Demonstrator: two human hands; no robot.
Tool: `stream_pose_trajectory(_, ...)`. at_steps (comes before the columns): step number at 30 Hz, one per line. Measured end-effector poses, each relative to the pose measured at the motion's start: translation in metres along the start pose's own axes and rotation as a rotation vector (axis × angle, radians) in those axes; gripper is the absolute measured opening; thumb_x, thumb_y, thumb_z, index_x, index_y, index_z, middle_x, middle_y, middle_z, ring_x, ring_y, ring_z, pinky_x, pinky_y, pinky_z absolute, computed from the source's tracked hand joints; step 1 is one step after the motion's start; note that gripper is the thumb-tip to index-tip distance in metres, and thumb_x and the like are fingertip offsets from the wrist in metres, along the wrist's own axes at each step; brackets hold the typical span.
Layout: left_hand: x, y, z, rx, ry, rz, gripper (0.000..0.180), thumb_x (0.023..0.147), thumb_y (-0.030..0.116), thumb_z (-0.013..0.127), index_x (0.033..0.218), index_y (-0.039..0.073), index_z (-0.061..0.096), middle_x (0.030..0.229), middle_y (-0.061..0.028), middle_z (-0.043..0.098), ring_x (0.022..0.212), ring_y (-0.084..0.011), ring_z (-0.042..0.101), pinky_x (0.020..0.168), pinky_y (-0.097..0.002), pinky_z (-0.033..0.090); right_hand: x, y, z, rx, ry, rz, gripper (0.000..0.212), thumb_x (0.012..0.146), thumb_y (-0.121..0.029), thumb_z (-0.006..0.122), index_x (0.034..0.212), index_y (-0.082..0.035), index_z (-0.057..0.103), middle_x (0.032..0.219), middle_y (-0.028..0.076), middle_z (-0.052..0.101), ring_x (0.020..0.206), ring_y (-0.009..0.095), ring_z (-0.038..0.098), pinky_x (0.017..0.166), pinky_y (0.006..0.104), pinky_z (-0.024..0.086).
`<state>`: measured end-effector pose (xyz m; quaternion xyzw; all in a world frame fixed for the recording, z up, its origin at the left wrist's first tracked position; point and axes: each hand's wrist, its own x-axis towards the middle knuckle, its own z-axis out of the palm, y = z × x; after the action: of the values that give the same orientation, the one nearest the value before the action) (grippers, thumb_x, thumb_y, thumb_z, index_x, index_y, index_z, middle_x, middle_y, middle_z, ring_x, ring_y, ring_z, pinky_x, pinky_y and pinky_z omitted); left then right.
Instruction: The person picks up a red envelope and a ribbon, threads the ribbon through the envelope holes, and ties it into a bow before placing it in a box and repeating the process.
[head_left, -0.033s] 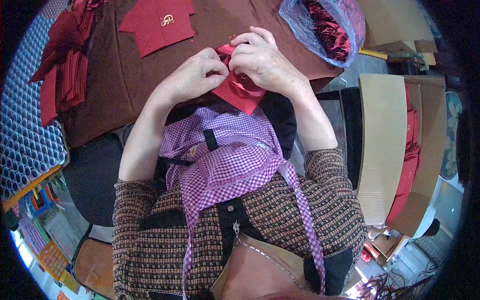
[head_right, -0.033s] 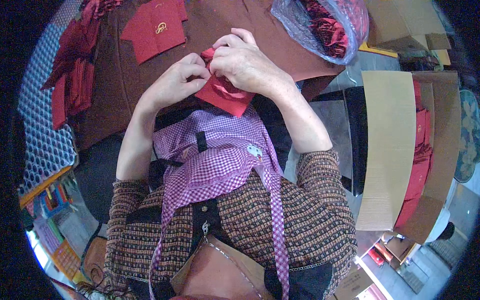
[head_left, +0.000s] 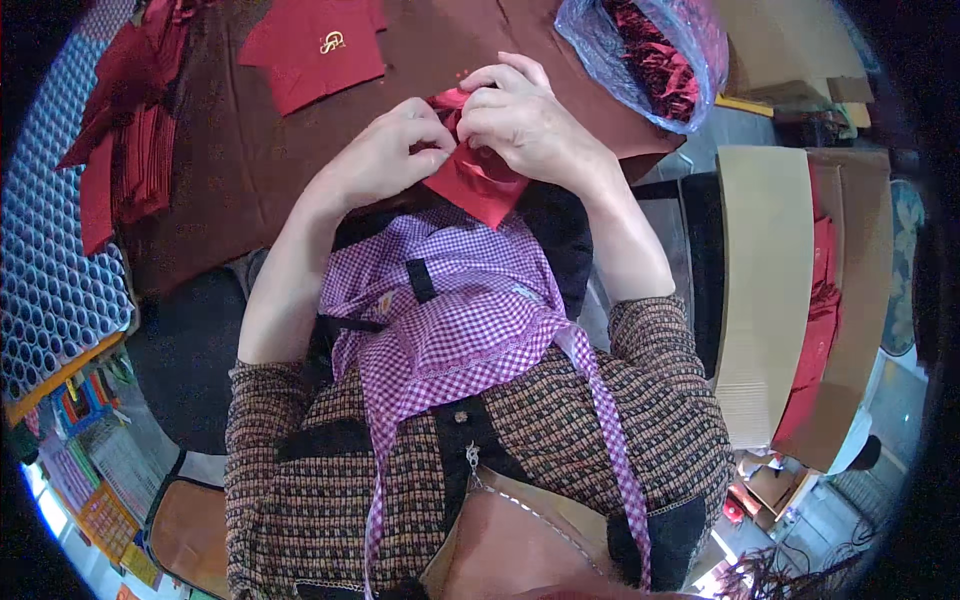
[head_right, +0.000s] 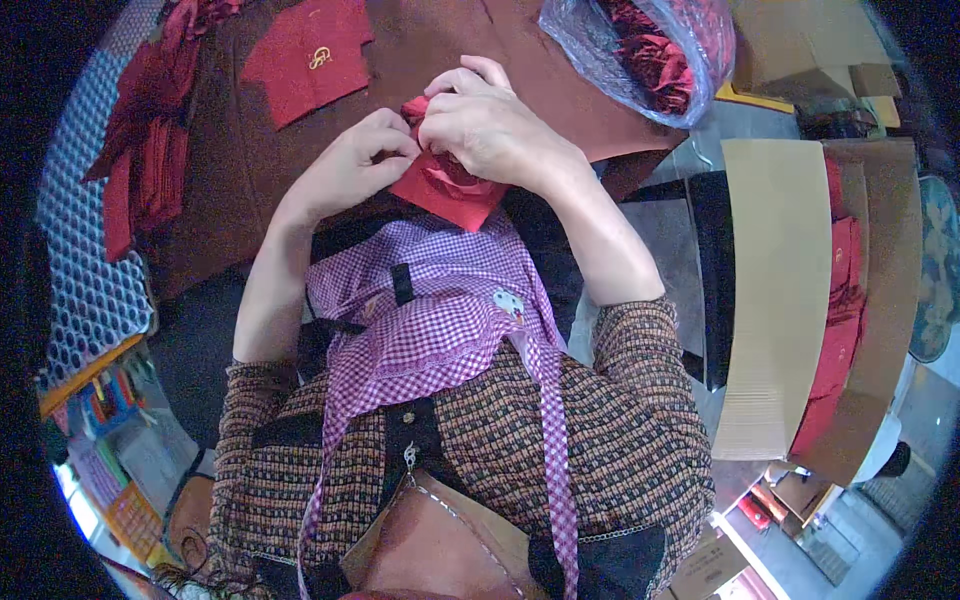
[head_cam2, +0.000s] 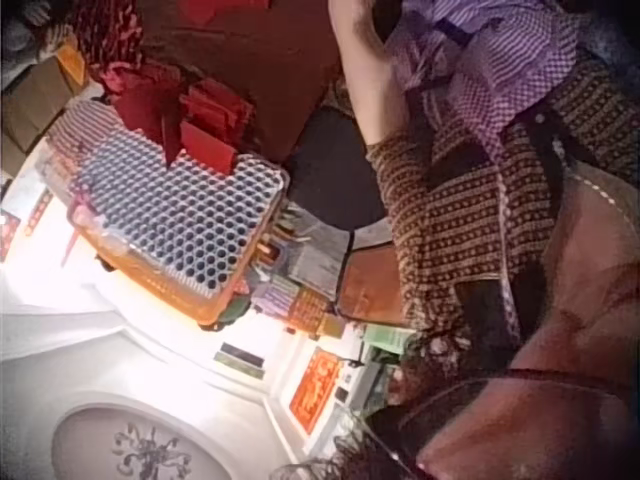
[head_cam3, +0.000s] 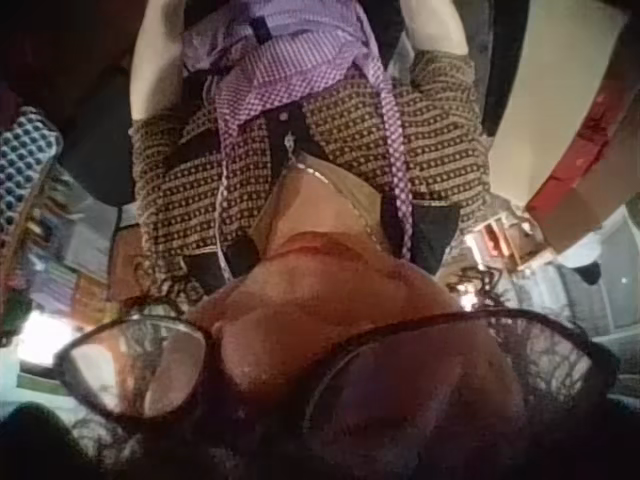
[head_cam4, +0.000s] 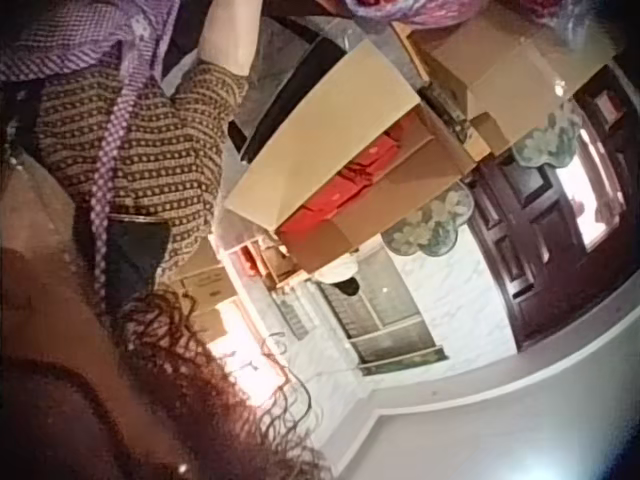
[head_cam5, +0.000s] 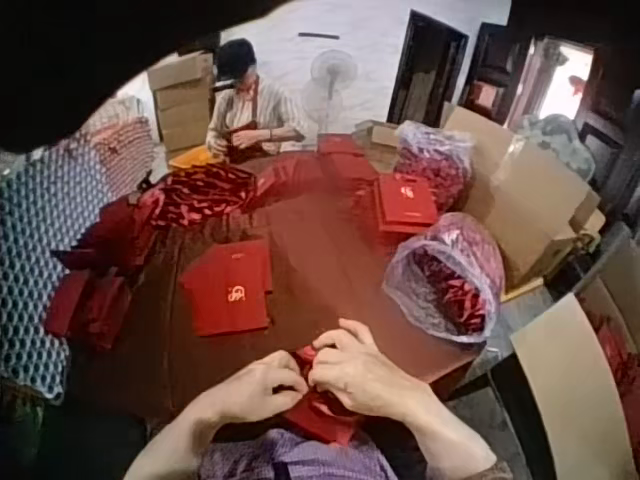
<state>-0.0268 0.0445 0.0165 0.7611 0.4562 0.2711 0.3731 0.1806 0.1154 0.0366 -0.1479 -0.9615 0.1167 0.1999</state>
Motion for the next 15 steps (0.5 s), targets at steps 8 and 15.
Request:
stream_pose_trajectory(8, -0.006, -0.025, 0.021, -0.382, 0.232, -0.196, 0.013, 0.087, 0.009, 0.058, 0.091, -0.003, 0.063, 0.11, -0.0078, 0.054, 0.106, -0.0185, 0.051, 0.094, -0.029, 0.038, 0.008, 0.009, -0.01, 0.038, -0.097, -0.018, 0.015, 0.074, -0.009, 0.065, 0.089, -0.011, 0.065, 0.098, 0.003, 0.061, 0.114, 0.023, 0.051, 0.107, 0.0428, 0.028)
stream_pose_trajectory(15, -0.012, -0.03, 0.012, -0.363, 0.308, -0.079, 0.012, 0.086, 0.006, 0.056, 0.094, -0.002, 0.059, 0.108, -0.0094, 0.055, 0.105, -0.0191, 0.052, 0.094, -0.0284, 0.038, -0.048, 0.049, -0.003, 0.793, 0.408, 0.687, 0.048, 0.085, -0.02, 0.065, 0.128, -0.002, 0.053, 0.13, 0.008, 0.053, 0.119, 0.02, 0.05, 0.101, 0.0321, 0.038)
